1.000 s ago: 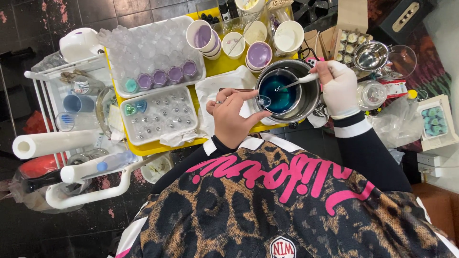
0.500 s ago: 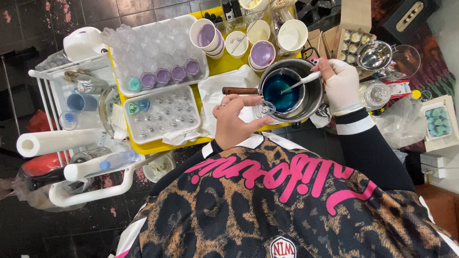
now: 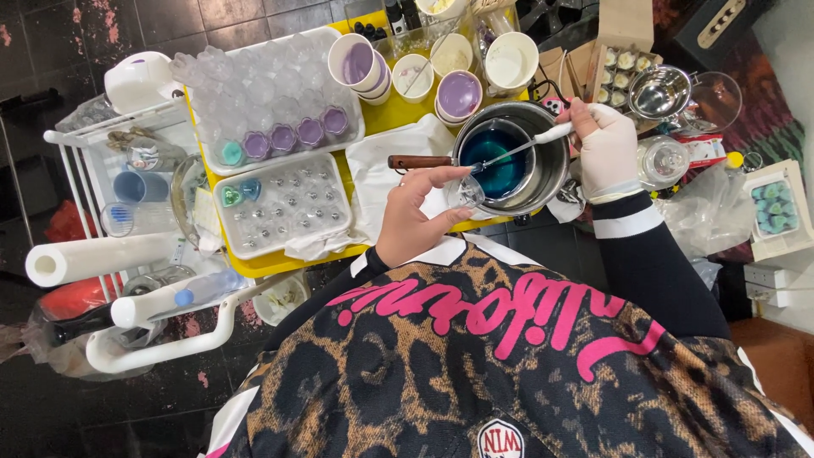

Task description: The person wipes the work surface with a tissue, then holds a heart-shaped object on a stick and repeatedly dips it into a pot of melted blue wax, stirring the wax with a rod between dips. They handle small cups and molds arranged on a yellow tray while working at the candle-making station.

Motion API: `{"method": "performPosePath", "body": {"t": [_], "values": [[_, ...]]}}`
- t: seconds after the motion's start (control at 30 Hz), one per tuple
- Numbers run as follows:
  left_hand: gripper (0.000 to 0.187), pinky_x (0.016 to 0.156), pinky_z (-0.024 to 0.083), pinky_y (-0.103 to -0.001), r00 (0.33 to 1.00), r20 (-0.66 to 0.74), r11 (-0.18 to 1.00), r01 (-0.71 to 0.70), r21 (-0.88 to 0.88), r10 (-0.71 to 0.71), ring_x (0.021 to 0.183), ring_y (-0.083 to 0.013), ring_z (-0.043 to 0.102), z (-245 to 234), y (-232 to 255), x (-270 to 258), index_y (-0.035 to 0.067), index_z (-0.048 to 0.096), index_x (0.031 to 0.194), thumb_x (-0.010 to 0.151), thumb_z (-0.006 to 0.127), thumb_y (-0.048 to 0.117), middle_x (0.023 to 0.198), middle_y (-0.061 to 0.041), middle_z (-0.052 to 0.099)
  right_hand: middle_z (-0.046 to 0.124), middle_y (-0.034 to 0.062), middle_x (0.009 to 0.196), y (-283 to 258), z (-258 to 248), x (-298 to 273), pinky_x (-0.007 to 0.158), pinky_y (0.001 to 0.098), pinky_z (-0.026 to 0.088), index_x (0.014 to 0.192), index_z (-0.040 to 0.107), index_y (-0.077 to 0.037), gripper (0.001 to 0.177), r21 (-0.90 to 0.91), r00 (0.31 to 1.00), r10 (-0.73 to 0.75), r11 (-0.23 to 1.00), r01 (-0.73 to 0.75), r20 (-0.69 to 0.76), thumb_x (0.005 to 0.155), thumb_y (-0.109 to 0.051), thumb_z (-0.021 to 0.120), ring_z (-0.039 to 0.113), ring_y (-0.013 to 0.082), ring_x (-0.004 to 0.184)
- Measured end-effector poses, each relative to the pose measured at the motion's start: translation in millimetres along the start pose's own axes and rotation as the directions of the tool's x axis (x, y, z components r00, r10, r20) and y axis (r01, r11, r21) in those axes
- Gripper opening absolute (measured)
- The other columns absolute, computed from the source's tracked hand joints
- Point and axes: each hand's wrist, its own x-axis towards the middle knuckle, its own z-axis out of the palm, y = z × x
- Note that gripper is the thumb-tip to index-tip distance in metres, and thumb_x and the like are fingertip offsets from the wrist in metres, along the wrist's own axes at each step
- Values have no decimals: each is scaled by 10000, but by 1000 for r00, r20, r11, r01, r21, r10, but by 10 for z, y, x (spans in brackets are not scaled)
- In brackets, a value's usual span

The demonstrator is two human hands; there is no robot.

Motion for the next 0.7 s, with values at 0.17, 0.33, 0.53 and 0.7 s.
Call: {"method": "performPosePath", "body": {"t": [0.17, 0.33, 0.53, 0.7], "values": [[516, 985, 523, -342, 1000, -11, 999, 4, 50, -3, 1073, -200, 650, -3, 8, 2, 162, 697, 1295, 822, 878, 259, 1176, -40, 739, 643, -44, 800, -49, 9, -16, 606, 177, 349, 992, 730, -28, 298, 44, 1000, -23, 999, 23, 9, 1115, -270, 607, 478, 12, 674], [498, 962, 337, -448, 998, -63, 945, 24, 327, -4, 1098, -228, 607, -2, 207, 36, 156, 714, 1236, 798, 875, 331, 1046, -24, 736, 623, -43, 779, 62, -56, 32, 595, 181, 344, 980, 725, -23, 311, 48, 999, 2, 999, -1, -36, 1115, -282, 618, 467, 18, 658], [466, 863, 279, -435, 983, -149, 836, -7, 548, 106, 989, -194, 607, 129, 119, 108, 218, 723, 1128, 733, 884, 408, 993, 34, 736, 573, -35, 767, -101, -138, -17, 614, 186, 344, 984, 702, -25, 319, 56, 995, -88, 994, 91, -54, 1142, -286, 608, 468, 30, 673], [461, 869, 273, -457, 974, -156, 789, -34, 613, 164, 1017, -231, 609, 202, 153, 177, 197, 719, 1131, 749, 882, 396, 982, 10, 734, 624, -6, 824, -243, -232, -77, 637, 200, 362, 992, 682, -17, 290, 172, 984, -164, 970, 174, -74, 1140, -259, 623, 491, 53, 684]]}}
